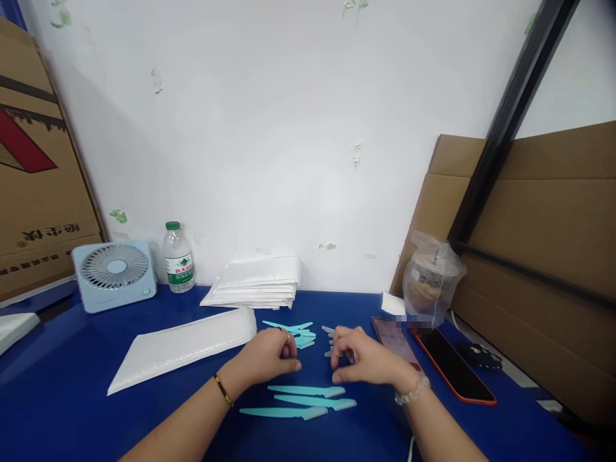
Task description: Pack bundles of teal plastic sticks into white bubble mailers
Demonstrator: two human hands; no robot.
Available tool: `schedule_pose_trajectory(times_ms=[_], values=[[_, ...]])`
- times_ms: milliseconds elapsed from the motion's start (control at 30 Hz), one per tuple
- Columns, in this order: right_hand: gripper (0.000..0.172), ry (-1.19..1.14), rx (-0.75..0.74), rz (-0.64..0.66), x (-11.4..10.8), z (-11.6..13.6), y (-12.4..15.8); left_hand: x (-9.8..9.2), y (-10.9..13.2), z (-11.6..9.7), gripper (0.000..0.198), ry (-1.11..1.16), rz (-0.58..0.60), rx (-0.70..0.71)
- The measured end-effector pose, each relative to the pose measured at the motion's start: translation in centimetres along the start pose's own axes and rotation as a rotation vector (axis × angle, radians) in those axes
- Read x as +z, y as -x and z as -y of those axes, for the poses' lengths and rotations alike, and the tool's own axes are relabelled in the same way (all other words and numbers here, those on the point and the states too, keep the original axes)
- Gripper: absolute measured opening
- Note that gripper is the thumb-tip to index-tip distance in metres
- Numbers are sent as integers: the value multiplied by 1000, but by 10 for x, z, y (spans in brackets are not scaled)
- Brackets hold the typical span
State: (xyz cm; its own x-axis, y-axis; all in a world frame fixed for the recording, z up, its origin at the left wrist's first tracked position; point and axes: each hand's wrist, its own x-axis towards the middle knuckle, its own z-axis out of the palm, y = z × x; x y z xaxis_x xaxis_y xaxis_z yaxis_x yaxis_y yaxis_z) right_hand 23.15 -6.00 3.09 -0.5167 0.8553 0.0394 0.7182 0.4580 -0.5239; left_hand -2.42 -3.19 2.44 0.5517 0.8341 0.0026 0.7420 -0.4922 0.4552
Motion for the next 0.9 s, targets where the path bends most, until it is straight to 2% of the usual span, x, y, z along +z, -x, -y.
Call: schedule_pose_trajectory(times_ms=[100,200,333,467,600,667,767,833,900], values=[[22,9,-20,131,7,6,0,7,4,-11,32,51,136,51],[16,11,-3,109,10,7,-1,10,3,-15,21,45,164,26],[12,28,2,15,5,2,-3,7,-2,-10,15,-31,80,14],[7,93,93,-107,-2,-8,-4,-4,-4,0,15,-140,-3,-17],[16,89,174,-187,-10,-10,1,-11,-2,1,13,-176,-76,-59],[23,46,103,-93,-11,-4,5,-9,2,-3,20,-111,-62,-18],[27,12,-25,130,-6,5,8,-1,8,-15,30,5,95,71],[25,27,-32,188,0,9,8,6,10,-22,30,43,189,92],[20,39,-10,178,3,9,7,9,10,-25,21,52,237,69]])
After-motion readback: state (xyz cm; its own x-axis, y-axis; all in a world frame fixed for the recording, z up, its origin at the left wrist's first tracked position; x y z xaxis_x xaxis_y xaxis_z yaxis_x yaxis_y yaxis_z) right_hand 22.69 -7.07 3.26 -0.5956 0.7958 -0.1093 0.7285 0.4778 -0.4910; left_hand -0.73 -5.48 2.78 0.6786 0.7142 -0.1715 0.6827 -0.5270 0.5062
